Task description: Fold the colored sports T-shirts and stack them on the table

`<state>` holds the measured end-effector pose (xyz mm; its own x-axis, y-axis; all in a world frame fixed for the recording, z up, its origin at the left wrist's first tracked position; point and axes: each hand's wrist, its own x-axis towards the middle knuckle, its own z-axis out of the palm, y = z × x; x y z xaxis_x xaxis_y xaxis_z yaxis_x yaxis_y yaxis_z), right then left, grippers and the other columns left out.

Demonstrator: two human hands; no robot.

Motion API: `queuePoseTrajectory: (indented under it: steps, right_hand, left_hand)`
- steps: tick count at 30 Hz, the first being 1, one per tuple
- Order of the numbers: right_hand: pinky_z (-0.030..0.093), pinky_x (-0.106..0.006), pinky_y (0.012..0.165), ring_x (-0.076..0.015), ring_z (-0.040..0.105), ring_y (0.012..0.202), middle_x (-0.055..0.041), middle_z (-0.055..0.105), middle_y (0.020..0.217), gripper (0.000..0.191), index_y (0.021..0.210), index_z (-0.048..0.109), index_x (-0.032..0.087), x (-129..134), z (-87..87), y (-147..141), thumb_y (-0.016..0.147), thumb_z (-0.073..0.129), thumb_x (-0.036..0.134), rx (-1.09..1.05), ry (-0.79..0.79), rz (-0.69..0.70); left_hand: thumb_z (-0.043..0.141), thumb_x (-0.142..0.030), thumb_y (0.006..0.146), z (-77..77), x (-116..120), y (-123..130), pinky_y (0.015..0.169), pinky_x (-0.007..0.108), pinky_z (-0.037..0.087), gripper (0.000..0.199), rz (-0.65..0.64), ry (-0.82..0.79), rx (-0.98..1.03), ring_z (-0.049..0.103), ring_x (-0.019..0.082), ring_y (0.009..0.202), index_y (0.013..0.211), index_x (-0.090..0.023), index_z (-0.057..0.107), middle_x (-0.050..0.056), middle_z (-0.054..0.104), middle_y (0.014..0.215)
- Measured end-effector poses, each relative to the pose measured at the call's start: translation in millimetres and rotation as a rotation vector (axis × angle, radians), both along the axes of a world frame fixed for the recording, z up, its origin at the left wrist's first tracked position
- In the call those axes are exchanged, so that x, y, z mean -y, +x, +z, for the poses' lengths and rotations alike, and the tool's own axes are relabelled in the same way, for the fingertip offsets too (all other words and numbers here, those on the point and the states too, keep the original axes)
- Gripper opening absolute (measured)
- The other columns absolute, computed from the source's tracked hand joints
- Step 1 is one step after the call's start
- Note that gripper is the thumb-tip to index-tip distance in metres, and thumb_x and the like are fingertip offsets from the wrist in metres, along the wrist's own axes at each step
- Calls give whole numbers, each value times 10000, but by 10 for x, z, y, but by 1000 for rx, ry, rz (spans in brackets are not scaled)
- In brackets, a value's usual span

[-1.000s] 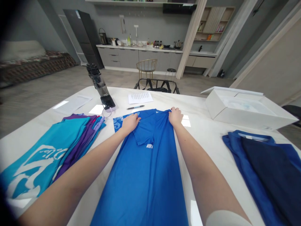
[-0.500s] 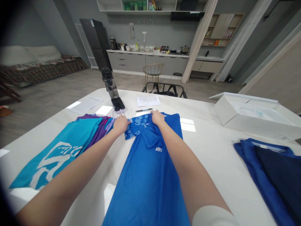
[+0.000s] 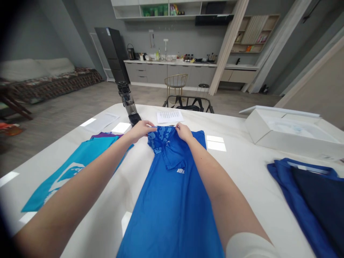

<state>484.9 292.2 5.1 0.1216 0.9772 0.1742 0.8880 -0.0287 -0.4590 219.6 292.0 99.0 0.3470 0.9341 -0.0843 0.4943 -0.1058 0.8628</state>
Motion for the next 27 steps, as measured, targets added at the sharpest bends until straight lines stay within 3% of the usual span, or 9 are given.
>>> queuePoseTrajectory:
  steps: [3,5,8,11,14,17,19,22,27]
  right_hand:
    - [461,-271,835,-182,643,907,-47,726,1003,133,1040,674,206,144,70,216,967,574,255,-125,82,-26]
    - [476,-261,813,-161,655,838,-40,734,994,169,1088,677,199,295,98,387,951,592,252,-237,97,-64]
    - [496,-251,732,-138,648,688,-48,751,936,254,1164,674,170,619,91,650,947,590,275,-422,38,-193]
    - [493,-260,619,-131,602,556,-84,756,878,296,1055,718,135,1007,37,858,982,543,362,-538,-128,-293]
    - [468,-258,557,-127,578,520,-91,751,861,383,923,748,137,1357,-21,948,991,536,449,-534,-219,-260]
    - [448,-245,601,-158,630,648,-64,725,776,431,764,736,162,1589,-54,912,941,605,533,-346,-218,-191]
    - [427,-249,615,-188,648,718,-60,704,734,415,704,711,177,1671,-61,845,867,694,559,-195,-240,-210]
    - [410,-254,629,-205,662,777,-65,716,802,295,744,716,197,1720,-60,750,848,729,473,-107,-260,-307]
    - [426,-270,697,-224,668,869,-74,725,881,175,841,706,210,1731,-65,704,888,660,372,-142,-185,-378]
  left_hand:
    - [722,-253,823,340,276,468,580,217,510,250,-92,-65,250,594,84,581,1014,-187,575,-11,635,767]
    - [701,-252,852,407,464,869,576,218,518,259,-148,-73,310,577,67,540,1048,-198,539,-28,612,774]
    - [625,-305,926,211,681,1424,610,243,542,291,-217,-168,348,650,97,607,1163,-210,484,14,652,901]
    - [526,-334,978,-204,779,1714,644,275,547,265,-236,-154,212,679,126,691,1202,-195,494,80,675,1062]
    - [480,-217,966,-600,756,1707,831,333,546,237,-259,107,-120,686,185,884,1178,-167,572,97,695,1042]
    - [407,-193,977,-847,657,1594,1003,434,477,345,-304,477,-433,594,269,1169,1272,-187,587,140,632,1243]
    - [369,-238,995,-928,572,1554,1028,505,438,406,-321,605,-619,521,322,1253,1351,-223,562,158,558,1343]
    - [348,-308,1001,-965,426,1568,1026,547,408,433,-350,603,-779,491,354,1256,1376,-261,560,168,517,1348]
    - [419,-230,923,-963,147,1590,1011,538,385,473,-457,657,-774,477,333,1222,1367,-319,556,142,499,1319]
